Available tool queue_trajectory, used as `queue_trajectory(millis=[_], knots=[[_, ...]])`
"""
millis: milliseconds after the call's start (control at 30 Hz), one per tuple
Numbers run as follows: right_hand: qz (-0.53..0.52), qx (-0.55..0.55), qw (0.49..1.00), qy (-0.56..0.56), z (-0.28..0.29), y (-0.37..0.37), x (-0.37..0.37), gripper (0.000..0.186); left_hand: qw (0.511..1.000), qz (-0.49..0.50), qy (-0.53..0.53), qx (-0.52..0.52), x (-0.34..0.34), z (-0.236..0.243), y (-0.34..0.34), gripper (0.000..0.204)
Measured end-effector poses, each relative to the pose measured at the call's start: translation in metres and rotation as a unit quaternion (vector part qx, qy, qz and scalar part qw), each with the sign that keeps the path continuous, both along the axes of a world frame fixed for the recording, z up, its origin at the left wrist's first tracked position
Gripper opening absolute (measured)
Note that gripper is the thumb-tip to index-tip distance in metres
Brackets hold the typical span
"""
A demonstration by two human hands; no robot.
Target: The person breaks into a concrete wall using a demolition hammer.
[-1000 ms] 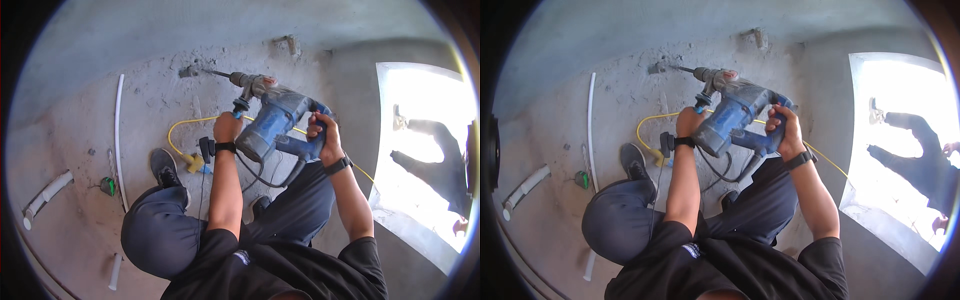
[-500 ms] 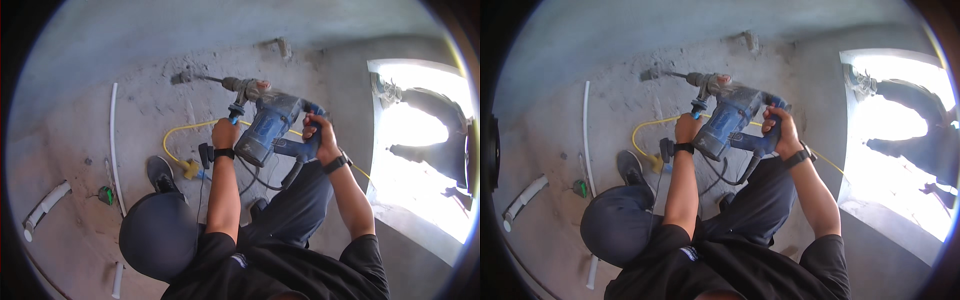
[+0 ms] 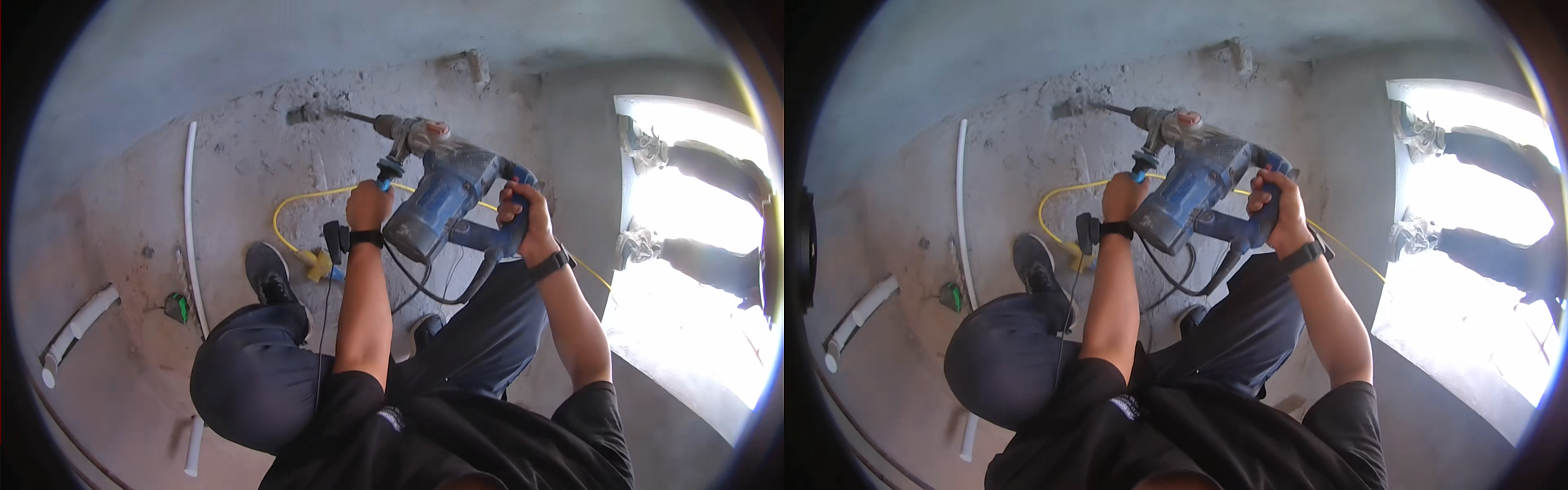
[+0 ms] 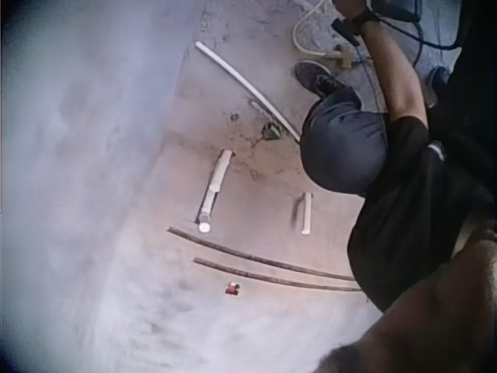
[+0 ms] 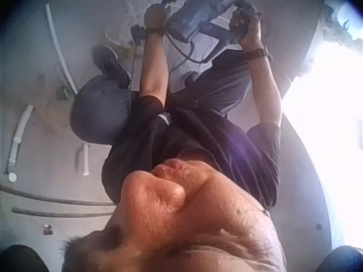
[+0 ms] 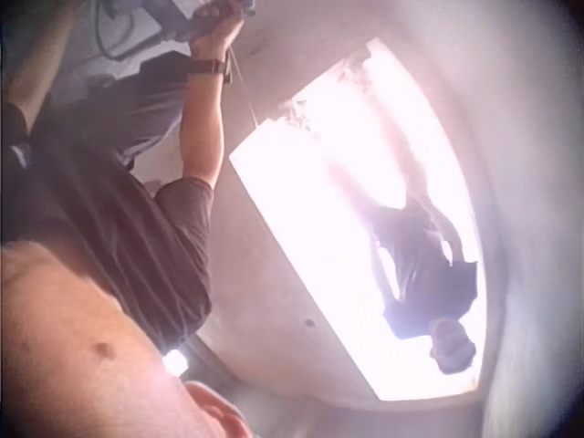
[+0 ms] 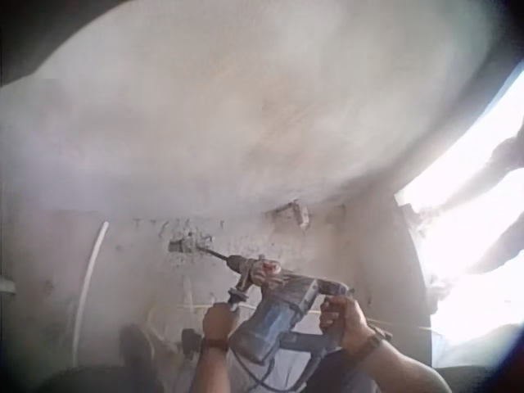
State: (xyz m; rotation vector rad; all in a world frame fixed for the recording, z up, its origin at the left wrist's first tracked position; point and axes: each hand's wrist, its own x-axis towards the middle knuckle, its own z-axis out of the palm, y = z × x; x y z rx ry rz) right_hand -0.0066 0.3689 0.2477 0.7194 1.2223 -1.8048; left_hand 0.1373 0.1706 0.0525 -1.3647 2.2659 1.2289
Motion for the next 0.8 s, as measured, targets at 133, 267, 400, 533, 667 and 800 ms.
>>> queue_trajectory(millis=[133,267,400,533,667,800], knots=[[-0.016,0.026,0.999,-0.023,0.005,0.013,-0.002,0.007,1.0,-0.028,0.004,0.008,0.01,-0.006,0.022,0.037],[0.01,0.046,0.998,-0.029,-0.01,0.002,-0.003,0.007,1.0,-0.016,0.017,-0.013,0.005,-0.005,0.003,0.04],[-0.003,0.022,1.0,-0.013,0.005,0.003,-0.012,0.007,0.999,-0.026,0.028,-0.025,0.005,-0.002,0.017,0.039],[0.026,0.062,0.998,0.007,-0.005,0.009,-0.016,0.008,1.0,0.004,0.013,-0.007,0.001,0.001,0.012,0.04],[-0.01,-0.012,0.999,-0.032,-0.007,0.012,-0.007,0.009,1.0,0.003,0.017,0.011,-0.007,0.005,0.0,0.041],[-0.01,0.037,0.999,-0.031,0.0,0.018,-0.004,0.009,1.0,-0.006,0.004,-0.002,0.006,0.007,0.019,0.035]])
